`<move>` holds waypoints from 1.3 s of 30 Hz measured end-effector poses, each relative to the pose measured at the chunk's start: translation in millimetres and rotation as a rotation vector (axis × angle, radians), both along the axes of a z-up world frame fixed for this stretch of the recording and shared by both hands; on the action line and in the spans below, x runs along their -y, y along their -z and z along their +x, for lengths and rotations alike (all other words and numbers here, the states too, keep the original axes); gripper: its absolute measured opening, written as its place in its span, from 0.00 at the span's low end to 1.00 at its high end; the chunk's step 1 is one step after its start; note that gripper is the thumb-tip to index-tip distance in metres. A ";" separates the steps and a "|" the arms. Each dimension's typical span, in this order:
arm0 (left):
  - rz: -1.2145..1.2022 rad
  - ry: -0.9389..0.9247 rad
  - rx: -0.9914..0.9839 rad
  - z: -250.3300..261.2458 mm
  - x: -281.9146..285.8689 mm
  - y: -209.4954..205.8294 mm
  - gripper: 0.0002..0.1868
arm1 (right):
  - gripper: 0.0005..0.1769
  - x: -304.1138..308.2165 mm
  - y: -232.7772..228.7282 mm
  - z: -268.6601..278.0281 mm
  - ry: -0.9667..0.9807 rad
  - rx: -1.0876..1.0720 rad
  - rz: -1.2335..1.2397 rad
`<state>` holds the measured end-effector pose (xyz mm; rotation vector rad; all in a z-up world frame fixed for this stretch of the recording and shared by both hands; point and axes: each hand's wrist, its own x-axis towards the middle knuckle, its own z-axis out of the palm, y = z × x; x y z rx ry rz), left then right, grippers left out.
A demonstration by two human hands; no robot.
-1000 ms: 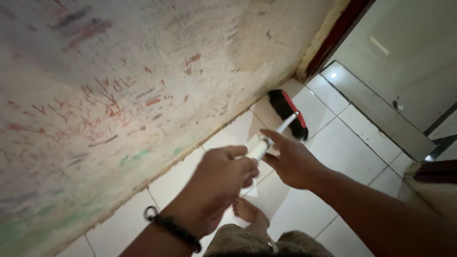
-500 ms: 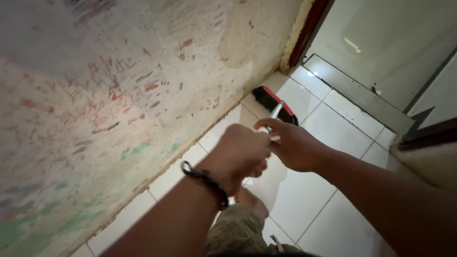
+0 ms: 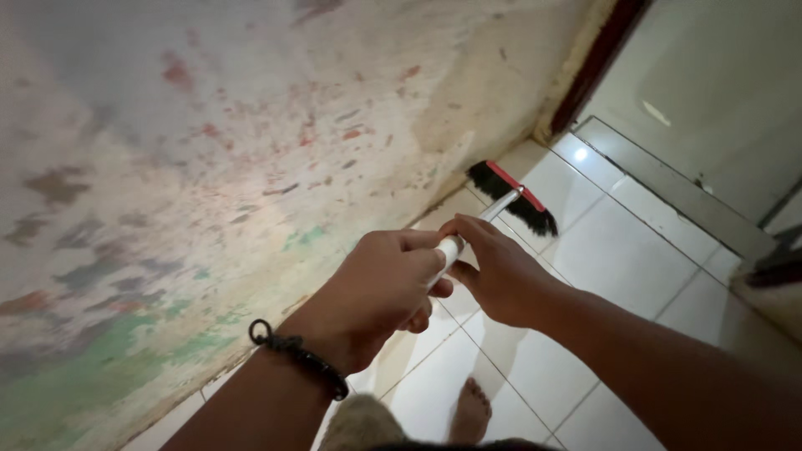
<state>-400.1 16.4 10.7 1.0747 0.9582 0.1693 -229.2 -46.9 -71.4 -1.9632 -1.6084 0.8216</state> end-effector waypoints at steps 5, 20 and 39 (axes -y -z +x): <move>-0.005 -0.042 0.021 -72.1 -18.3 -5.0 0.19 | 0.17 -22.7 -7.8 -63.9 -0.122 0.048 0.183; 0.643 0.573 -0.101 -365.9 -83.6 -40.9 0.17 | 0.15 -45.0 -60.4 -331.5 -0.260 0.000 0.264; 0.559 0.392 -0.569 -464.6 -40.0 -94.0 0.17 | 0.11 -19.8 -83.0 -492.7 -0.509 -0.217 0.344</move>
